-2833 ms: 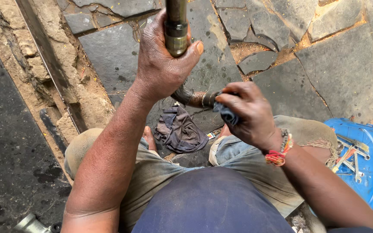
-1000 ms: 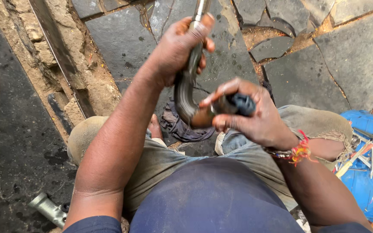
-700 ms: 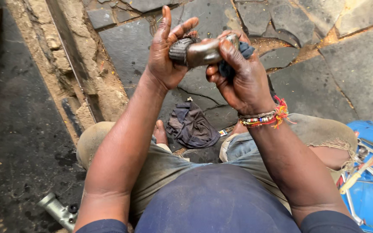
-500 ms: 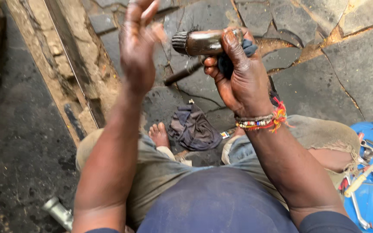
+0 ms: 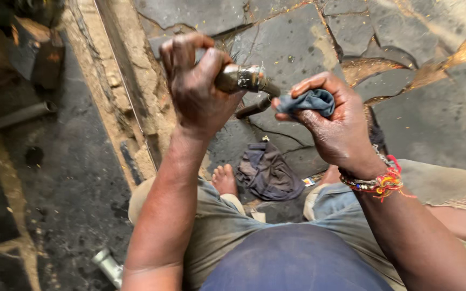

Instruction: The person sits on a stone floor and uses a dark cloth to wipe and clean a long, curved metal pipe. They rotate the pipe in their hands to clean different sections, including the threaded ends and the curved body, while surrounded by other metal parts and tools.

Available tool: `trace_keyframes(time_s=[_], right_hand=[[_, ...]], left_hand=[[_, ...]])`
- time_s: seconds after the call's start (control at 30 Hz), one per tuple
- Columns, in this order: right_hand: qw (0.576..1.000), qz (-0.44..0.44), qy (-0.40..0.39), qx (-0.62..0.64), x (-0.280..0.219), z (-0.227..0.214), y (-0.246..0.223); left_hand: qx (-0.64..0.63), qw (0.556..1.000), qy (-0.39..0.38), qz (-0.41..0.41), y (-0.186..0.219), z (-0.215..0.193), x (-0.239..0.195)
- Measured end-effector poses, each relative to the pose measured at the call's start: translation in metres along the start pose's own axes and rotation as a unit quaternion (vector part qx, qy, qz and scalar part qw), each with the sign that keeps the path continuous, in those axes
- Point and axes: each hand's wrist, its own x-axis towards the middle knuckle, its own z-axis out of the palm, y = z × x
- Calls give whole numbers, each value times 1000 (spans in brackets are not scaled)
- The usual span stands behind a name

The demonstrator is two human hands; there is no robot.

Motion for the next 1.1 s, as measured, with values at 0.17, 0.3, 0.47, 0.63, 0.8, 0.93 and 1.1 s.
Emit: trace_keyframes(time_s=[0.17, 0.3, 0.47, 0.63, 0.8, 0.93, 1.1], right_hand=[[961, -69, 93, -251, 5, 0, 11], [973, -169, 70, -139, 13, 17, 22], [911, -297, 1, -286, 16, 36, 16], [786, -332, -120, -507, 26, 18, -12], [792, -314, -116, -510, 30, 16, -14], [994, 45, -93, -31, 14, 44, 16], [939, 176, -60, 290, -7, 59, 30]], left_hand=[[18, 999, 2, 51, -3, 0, -10], [42, 998, 10, 41, -5, 3, -16], [-21, 1000, 5, 2, -4, 5, -14], [-104, 994, -34, 2, -4, -7, -2], [-116, 992, -52, -12, -3, -3, -1], [-83, 996, -34, -1, -4, 3, -2], [-86, 996, 0, -7, 0, 9, -6]])
